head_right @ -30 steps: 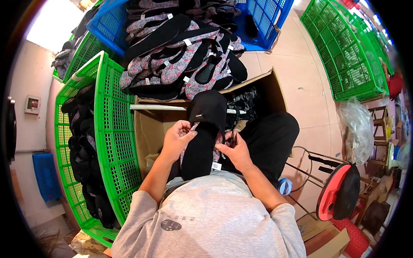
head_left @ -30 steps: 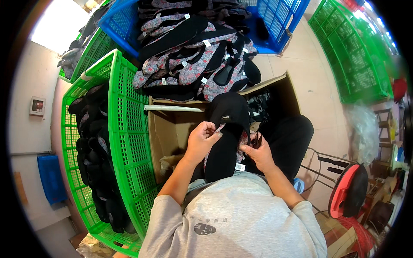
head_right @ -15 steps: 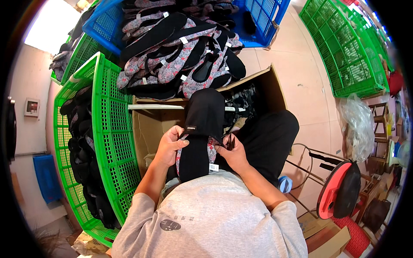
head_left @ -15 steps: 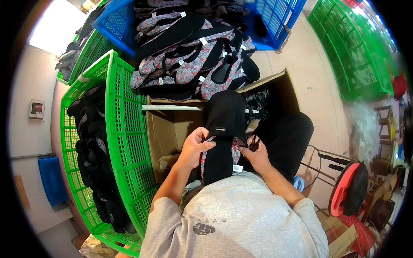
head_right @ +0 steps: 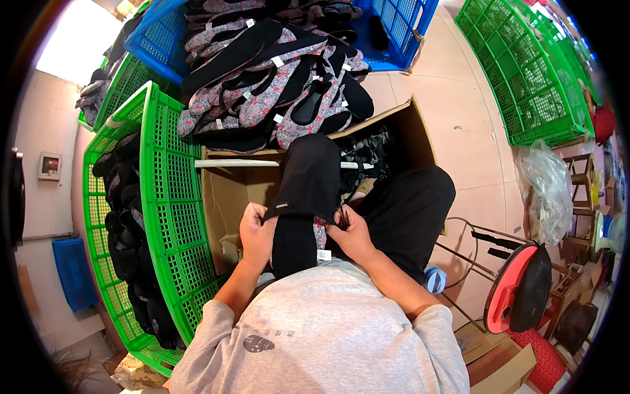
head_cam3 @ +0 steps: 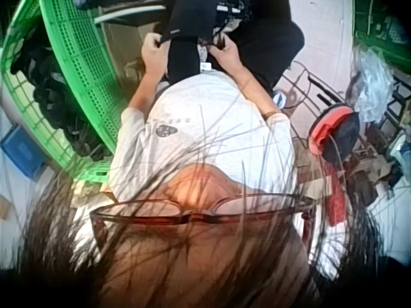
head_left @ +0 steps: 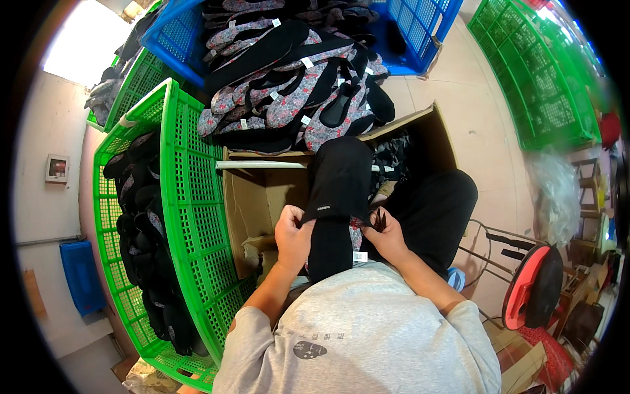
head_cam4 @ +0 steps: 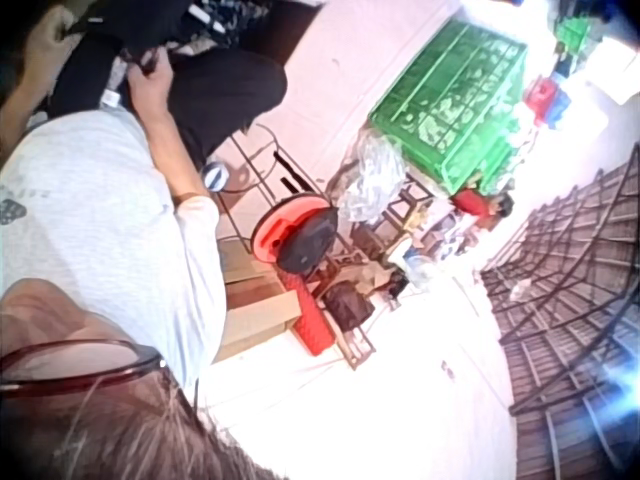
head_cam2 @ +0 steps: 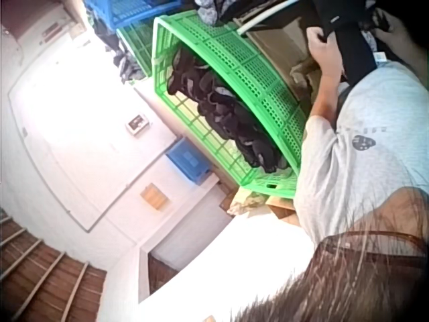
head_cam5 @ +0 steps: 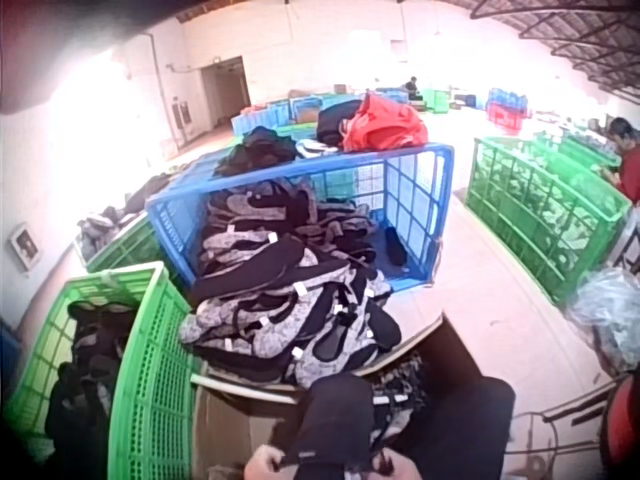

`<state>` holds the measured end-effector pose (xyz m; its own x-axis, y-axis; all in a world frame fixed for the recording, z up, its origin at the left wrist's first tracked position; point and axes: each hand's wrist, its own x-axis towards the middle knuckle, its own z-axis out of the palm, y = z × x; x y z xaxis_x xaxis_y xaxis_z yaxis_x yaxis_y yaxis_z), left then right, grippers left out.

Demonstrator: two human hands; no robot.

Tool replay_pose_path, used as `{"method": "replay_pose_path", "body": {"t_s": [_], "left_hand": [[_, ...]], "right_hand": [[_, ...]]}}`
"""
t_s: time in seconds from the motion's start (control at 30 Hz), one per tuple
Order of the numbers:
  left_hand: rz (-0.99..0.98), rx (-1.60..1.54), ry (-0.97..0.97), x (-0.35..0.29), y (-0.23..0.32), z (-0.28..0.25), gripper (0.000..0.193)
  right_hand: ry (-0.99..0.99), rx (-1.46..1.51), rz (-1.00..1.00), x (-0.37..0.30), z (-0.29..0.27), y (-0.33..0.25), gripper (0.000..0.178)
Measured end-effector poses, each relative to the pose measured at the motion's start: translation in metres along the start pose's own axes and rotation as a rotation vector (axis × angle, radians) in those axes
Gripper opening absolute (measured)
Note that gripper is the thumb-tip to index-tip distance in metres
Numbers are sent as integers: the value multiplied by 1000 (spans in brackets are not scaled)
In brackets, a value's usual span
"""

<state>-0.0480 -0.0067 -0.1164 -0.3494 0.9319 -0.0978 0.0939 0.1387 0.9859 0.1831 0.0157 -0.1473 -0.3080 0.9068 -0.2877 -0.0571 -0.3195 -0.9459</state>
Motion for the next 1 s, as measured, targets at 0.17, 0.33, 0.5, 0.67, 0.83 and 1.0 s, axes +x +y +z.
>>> {"method": "replay_pose_path", "body": {"t_s": [0.17,0.33,0.5,0.67,0.83,1.0], "left_hand": [[-391,-694,-198,-3,6,-10,10],[-319,-668,-73,-11,17,-17,23],[-233,-848,427,35,45,-3,18],[-112,-850,501,54,56,8,23],[-173,-764,479,53,61,25,20],[-93,-747,318,40,74,46,12]], "right_hand": [[-11,91,35,3,5,-10,19],[24,241,35,3,1,-5,18],[-21,366,-79,3,-9,-25,26],[-177,90,-160,7,-6,-49,44],[-122,44,-344,11,14,-57,52],[-40,-56,-442,18,20,-61,42]]}}
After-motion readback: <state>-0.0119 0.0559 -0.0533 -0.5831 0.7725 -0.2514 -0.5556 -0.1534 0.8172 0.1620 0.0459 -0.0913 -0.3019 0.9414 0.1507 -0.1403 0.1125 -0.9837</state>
